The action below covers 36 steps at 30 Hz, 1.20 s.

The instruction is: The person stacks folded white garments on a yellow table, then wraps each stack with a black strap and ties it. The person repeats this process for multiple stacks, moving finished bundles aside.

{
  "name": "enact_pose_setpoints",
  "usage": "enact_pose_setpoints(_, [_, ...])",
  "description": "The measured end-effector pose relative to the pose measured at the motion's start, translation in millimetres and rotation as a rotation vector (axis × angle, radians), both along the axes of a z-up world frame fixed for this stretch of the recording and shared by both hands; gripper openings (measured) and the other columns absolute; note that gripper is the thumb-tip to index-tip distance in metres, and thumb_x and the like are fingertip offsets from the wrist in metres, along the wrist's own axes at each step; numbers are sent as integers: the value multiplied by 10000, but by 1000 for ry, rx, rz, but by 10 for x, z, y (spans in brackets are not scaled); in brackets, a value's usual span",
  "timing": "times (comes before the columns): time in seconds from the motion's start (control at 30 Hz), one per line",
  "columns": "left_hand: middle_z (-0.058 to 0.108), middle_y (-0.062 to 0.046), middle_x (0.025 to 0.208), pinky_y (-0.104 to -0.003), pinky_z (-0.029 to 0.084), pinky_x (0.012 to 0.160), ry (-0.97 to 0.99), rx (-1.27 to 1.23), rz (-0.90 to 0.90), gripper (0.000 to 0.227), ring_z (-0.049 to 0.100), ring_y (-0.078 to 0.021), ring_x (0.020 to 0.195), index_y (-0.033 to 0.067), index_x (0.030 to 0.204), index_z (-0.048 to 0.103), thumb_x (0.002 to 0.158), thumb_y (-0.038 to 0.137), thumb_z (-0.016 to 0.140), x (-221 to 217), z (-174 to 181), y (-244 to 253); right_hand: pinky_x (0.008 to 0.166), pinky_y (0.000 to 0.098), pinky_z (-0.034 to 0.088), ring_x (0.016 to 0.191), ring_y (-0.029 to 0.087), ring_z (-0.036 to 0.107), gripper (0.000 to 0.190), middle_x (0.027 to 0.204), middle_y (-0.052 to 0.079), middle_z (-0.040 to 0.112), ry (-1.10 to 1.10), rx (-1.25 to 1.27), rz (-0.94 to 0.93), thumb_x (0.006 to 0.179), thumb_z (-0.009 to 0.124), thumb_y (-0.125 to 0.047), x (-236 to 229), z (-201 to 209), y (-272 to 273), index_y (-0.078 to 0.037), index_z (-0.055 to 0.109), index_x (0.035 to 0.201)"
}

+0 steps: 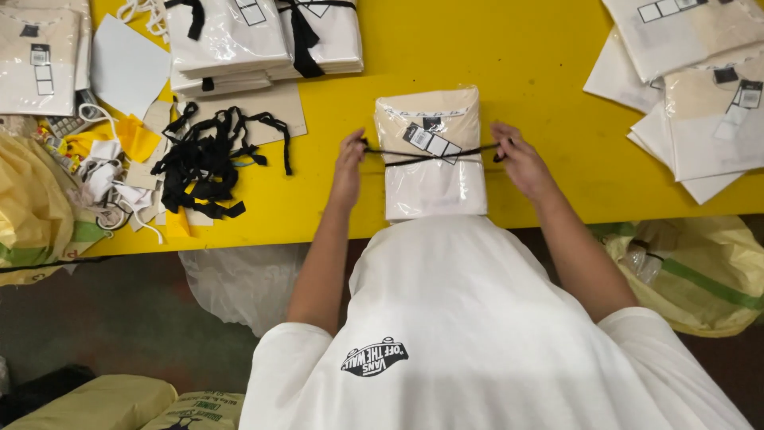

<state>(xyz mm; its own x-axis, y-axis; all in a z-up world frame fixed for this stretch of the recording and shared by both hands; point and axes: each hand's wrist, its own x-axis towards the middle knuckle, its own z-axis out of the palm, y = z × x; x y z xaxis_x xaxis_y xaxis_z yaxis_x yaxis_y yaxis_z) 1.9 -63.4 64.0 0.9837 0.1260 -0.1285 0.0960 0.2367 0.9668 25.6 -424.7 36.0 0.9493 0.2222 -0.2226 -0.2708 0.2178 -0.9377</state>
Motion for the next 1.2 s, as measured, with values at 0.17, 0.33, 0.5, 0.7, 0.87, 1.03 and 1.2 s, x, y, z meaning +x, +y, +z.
enact_pose_setpoints(0.17, [611,-55,820,-304,510,753,-50,173,-187,185,597,-184,793,136,920,646,1012,282,577,422,-367,-503,694,223,408,675,100,533,391,541,-69,299,74,220,-57,1085,489,-363,354,-51,471,-50,713,1016])
enact_pose_setpoints(0.33, [748,-97,939,-487,574,870,-137,1190,-649,404,740,-354,930,335,1325,563,942,362,692,408,-133,-613,827,538,541,1028,432,689,245,1029,183,717,-480,-919,424,1056,610,-331,348,296,575,-116,631,1171])
enact_pose_setpoints(0.5, [758,11,826,-381,592,757,-93,1188,-449,162,751,-254,833,256,956,728,918,410,698,285,-362,-610,817,409,589,973,223,738,169,989,-46,729,-857,-1354,596,999,595,-301,255,55,525,-316,634,1162])
enact_pose_setpoints(0.7, [777,-46,858,-431,587,788,15,1020,-384,184,744,-327,874,175,941,731,940,355,696,103,-336,-408,822,390,593,1024,236,731,267,1108,-29,770,-761,-1149,532,985,632,-237,151,-248,79,-318,702,1230])
enact_pose_setpoints(0.87, [750,-60,800,-393,563,759,222,853,-331,256,720,-310,823,160,882,756,882,415,774,140,-434,-480,828,399,588,987,262,726,255,1070,-17,754,-680,-1133,569,1004,585,-192,174,-21,91,-283,695,1215])
enact_pose_setpoints(1.03, [647,-28,683,-318,511,688,440,687,-280,319,662,-234,729,169,808,758,794,472,858,183,-571,-551,872,545,568,1016,411,698,428,1142,136,697,-569,-1048,634,950,624,-401,11,287,177,-163,592,1305])
enact_pose_setpoints(1.2, [722,-114,758,-419,554,778,365,869,-262,383,725,-383,872,159,827,746,739,518,845,171,-441,-598,1049,509,438,1184,367,630,370,1218,153,698,-235,-621,348,1134,275,-346,-45,47,72,-141,501,1343])
